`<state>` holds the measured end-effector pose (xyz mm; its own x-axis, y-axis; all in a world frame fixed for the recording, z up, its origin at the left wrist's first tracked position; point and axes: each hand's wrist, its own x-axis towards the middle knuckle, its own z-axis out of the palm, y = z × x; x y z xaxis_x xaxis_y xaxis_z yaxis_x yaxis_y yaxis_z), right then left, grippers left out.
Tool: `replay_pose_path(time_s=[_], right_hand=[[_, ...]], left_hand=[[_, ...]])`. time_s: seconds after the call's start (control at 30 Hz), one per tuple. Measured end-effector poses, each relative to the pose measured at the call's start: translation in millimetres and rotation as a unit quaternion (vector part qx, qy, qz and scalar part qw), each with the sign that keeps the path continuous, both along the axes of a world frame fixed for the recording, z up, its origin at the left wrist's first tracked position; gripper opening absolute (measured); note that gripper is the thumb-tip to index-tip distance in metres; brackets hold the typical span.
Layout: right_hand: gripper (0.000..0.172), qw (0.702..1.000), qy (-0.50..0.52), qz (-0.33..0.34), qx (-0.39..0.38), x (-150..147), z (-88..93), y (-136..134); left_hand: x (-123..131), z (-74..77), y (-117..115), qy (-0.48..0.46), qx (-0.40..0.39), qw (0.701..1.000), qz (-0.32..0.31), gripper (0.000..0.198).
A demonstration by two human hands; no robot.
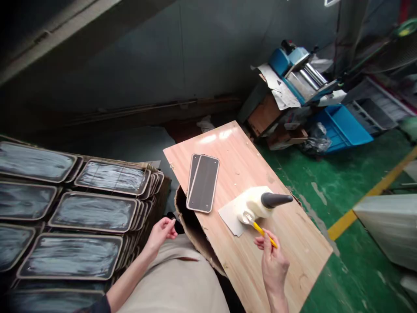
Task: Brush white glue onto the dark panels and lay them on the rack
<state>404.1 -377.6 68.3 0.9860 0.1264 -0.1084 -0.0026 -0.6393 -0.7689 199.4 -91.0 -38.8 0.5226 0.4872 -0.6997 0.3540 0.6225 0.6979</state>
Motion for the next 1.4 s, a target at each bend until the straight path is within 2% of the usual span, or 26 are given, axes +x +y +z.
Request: replay_pose_path(time_s=[0.13,0.27,0.4,0.57,0.73,0.9,1.03,1.13,1.23,1.33,1.4], right_hand=[[0.043,0.998,-0.036,0.003,-0.056,-4,-7.3,-18],[0.041,0.998,-0.033,0.029,-0.041,0,-25.2,-17],[0.04,0.998,-0.02,0.041,-0.036,9,-49.2,-9],[0.042,0.997,-0.002,0.059,-0.049,16,-71.3,-9],[0.043,0.997,-0.019,0.054,-0.052,9,-67.1,-13],[0.044,0.985,-0.029,0.125,-0.111,-9,-57.4,-16],[0.044,0.984,-0.023,0.129,-0.123,-24,-49.7,-23],[0.042,0.993,0.001,0.082,-0.088,-29,-42.3,-24],[0.041,0.999,0.021,-0.04,0.028,-27,-36.8,-18],[0.042,0.972,0.046,-0.168,0.16,-21,-39.7,-11],[0.043,0.947,0.066,-0.226,0.217,-17,-47.9,-10]], left_hand=[[39,-16.6,2,0.023,0.106,0.992,-0.072,0.03],[59,-27.2,6,0.082,0.198,0.97,-0.114,0.025],[69,-27.0,8,0.149,0.247,0.942,-0.17,0.021],[79,-18.9,11,0.204,0.26,0.917,-0.223,0.019],[83,-17.2,14,0.212,0.238,0.922,-0.218,0.022],[86,-23.1,14,0.186,0.197,0.946,-0.176,0.027],[88,-30.0,13,0.174,0.159,0.96,-0.152,0.03],[87,-38.3,13,0.162,0.142,0.966,-0.146,0.032],[85,-46.7,13,0.14,0.134,0.97,-0.145,0.031],[83,-51.1,12,0.121,0.124,0.976,-0.135,0.031],[82,-51.2,12,0.113,0.112,0.979,-0.125,0.032]])
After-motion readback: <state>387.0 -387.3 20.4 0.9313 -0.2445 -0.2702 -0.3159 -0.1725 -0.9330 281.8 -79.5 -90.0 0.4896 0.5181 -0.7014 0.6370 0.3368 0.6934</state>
